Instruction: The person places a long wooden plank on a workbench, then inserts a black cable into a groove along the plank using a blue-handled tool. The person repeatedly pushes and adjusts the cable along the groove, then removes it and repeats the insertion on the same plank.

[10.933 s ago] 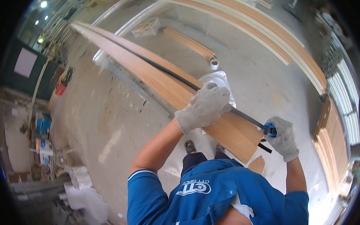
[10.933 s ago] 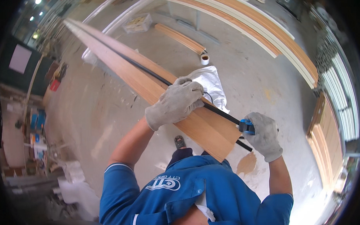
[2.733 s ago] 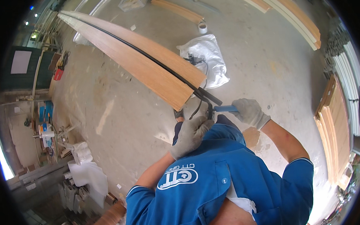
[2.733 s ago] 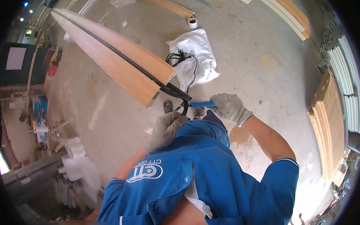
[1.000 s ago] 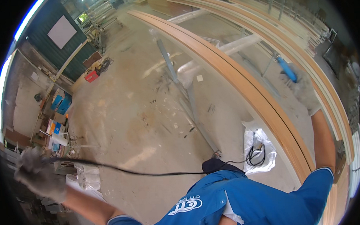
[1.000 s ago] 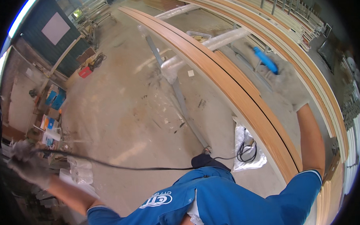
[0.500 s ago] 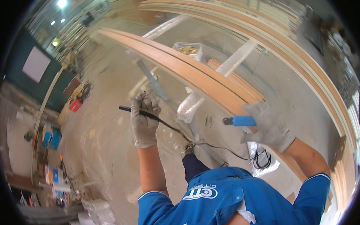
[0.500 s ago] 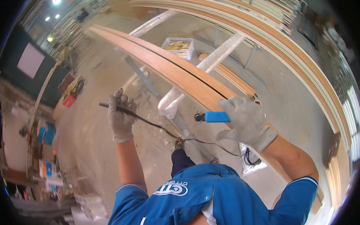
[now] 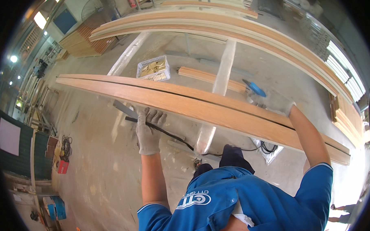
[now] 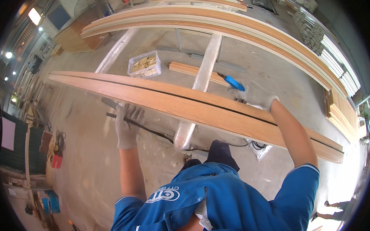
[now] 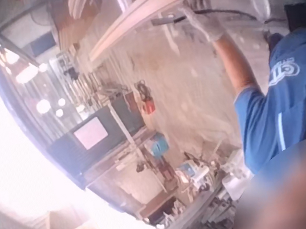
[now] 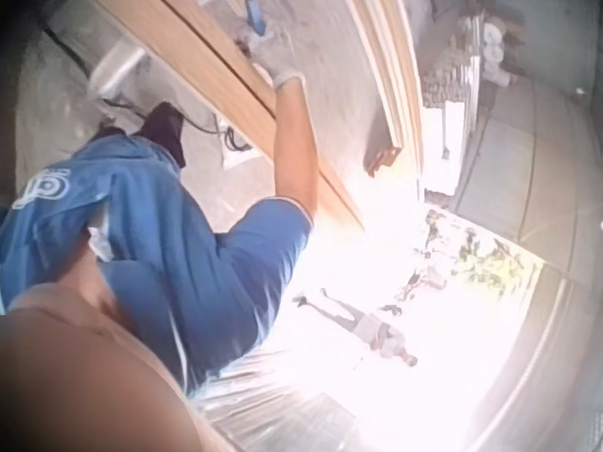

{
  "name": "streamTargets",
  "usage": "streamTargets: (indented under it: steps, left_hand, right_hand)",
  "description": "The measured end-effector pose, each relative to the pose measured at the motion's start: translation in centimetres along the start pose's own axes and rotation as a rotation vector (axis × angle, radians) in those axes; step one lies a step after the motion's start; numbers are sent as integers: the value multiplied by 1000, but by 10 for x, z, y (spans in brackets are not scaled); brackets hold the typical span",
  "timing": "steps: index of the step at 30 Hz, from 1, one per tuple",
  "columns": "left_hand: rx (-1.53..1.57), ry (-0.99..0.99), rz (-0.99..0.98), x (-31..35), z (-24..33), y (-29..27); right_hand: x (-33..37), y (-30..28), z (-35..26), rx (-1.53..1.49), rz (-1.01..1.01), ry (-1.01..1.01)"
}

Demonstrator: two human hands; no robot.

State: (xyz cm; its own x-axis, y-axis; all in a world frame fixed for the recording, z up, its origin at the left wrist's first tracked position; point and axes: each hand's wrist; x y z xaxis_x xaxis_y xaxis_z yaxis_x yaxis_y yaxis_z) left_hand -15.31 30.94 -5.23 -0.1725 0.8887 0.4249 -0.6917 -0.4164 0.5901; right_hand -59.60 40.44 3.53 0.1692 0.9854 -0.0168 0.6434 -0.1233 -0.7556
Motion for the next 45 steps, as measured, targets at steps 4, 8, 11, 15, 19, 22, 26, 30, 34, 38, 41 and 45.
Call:
streamTargets:
  steps: [4, 8, 11, 15, 19, 22, 26, 30, 34, 38, 41, 45]
  left_hand:
    - [28, -12, 17, -9, -2, -8]
    - [53, -24, -19, -7, -8, -11]
    - [70, -15, -22, -10, -12, -10]
    - [111, 12, -178, -27, -11, -7]
    - [-34, 108, -68, -37, -11, -3]
    - [-200, 203, 89, -35, -11, 5]
    - [-180, 243, 51, -29, -10, 13]
    - [-177, 245, 130, -28, -11, 18]
    - [-155, 240, 188, -23, -10, 25]
    - [-131, 331, 118, -11, -2, 39]
    - [-146, 375, 48, -7, 4, 50]
    - [-137, 241, -9, -11, 6, 60]
  right_hand:
    - [-47, 3, -18, -117, 48, 271]
    - [-89, 13, -39, -424, 56, 172]
    - [-118, 16, -43, -326, -30, 198]
    - [-115, 37, -36, 29, -222, 52]
    - [-91, 66, -37, 45, -356, -249]
    - [-82, 63, -48, -139, -382, -164]
    - [-71, 58, -64, 57, -304, -216]
    - [-64, 71, -73, 54, -196, -312]
    - [-62, 84, -73, 30, -96, -331]
    - [-74, 86, -76, -24, -109, -415]
    - [-91, 79, -80, -131, -272, -208]
    - [-102, 73, -86, -252, -396, -131]
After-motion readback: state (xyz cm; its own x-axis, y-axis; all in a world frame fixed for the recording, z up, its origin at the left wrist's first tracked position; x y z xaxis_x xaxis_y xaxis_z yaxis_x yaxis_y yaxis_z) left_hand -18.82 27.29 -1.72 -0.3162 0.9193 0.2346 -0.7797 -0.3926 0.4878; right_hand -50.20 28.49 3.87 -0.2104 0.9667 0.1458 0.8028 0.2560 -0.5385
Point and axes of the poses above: each hand's wrist, its own x-axis away from the middle knuckle, its own y-axis out of the palm, z = x × y, and after that the axes turned 13 degrees about z, right-handed
